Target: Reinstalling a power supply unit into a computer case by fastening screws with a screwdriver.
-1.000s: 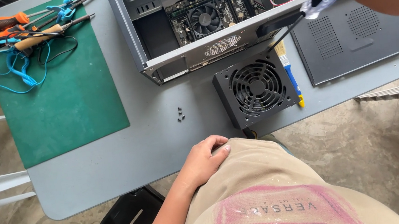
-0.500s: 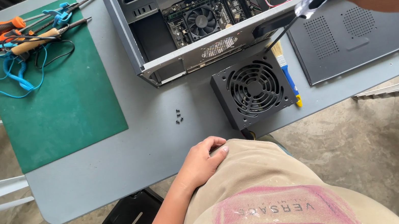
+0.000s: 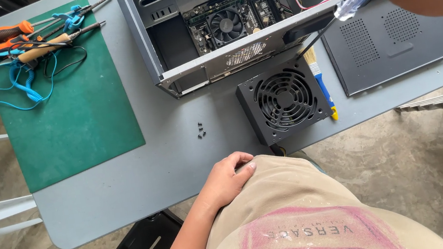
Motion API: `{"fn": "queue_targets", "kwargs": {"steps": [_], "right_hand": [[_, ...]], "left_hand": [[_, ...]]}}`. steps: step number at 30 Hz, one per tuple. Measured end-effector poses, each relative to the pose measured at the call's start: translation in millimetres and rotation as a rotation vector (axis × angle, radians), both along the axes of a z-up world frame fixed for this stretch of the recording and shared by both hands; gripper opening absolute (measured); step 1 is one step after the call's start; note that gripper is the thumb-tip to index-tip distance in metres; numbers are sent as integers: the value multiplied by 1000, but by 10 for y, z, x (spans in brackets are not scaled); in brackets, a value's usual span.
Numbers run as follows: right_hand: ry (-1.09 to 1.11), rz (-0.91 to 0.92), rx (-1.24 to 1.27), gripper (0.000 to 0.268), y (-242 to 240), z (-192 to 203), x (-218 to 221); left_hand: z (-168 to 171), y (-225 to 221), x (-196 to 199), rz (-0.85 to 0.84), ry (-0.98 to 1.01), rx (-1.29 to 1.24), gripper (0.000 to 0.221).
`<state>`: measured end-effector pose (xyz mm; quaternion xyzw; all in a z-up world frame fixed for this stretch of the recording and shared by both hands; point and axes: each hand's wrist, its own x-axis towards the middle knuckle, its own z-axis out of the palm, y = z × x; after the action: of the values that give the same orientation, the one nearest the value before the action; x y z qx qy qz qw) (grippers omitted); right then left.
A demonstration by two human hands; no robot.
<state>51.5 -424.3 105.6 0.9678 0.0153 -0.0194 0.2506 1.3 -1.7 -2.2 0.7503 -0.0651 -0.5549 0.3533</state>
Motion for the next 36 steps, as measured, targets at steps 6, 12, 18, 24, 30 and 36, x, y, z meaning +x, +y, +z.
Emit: {"fn": "queue_targets", "kwargs": {"steps": [6,12,18,24,30,36], "right_hand": [[120,-141,467,23,319,286,43],[161,-141,402,29,314,301,54],[79,-109,306,34,133,156,17],[121,-135,347,25,138,155,95],[73,-100,326,45,283,331,-31],[62,-58,98,34,165,325,-34]], "left_hand": [[13,-11,33,12,3,-6,41],[-16,-1,37,19,19,15,43],[-107,-10,40,7,3,-1,43],[-207,-22,79,38,2,-18,44],[-304,-149,59,3,-19,22,63],[-425,-520,-52,193,-33,-145,90]]}}
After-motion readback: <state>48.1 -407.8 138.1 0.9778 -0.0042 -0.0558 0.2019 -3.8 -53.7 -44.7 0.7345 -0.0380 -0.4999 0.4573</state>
